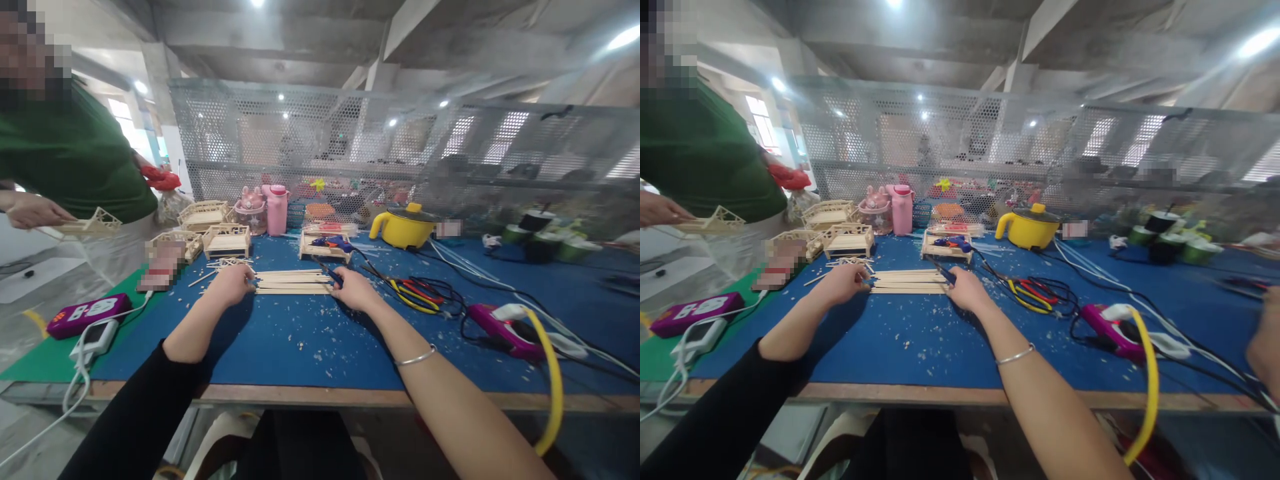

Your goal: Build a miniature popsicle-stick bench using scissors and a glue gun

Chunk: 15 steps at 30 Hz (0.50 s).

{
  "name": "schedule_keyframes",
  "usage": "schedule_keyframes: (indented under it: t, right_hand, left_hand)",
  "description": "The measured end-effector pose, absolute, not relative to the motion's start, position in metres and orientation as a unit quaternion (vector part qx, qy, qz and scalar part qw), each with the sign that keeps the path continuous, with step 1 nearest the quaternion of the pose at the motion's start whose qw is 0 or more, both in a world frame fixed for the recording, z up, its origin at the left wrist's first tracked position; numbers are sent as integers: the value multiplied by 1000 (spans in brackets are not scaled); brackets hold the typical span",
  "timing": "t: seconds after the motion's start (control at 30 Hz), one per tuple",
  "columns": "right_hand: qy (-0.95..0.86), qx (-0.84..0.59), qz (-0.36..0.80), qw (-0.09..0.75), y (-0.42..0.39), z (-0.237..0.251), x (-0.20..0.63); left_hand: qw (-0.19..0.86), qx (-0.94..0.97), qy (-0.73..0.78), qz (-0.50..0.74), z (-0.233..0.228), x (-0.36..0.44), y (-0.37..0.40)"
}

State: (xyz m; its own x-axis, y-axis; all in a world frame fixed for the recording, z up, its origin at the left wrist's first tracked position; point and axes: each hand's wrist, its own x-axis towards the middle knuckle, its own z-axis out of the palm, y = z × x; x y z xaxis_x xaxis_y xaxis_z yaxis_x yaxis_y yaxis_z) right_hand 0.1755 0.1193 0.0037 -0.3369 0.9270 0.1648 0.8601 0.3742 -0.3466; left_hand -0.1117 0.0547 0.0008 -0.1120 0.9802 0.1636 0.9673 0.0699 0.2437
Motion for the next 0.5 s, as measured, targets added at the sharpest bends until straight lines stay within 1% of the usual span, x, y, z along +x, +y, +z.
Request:
schedule_keyframes:
  t: [0.13, 0.23, 0.5]
  right_hand:
    - [-809, -554, 97, 169, 121, 2, 176]
    - [-799, -565, 96, 180, 124, 0, 177]
    - [-777, -586, 109, 204, 128, 0, 175]
  left_hand:
    - [39, 665, 730, 152, -4, -115, 51]
    - [15, 653, 740, 161, -9, -109, 52]
    - [5, 618, 730, 293, -20, -80, 59]
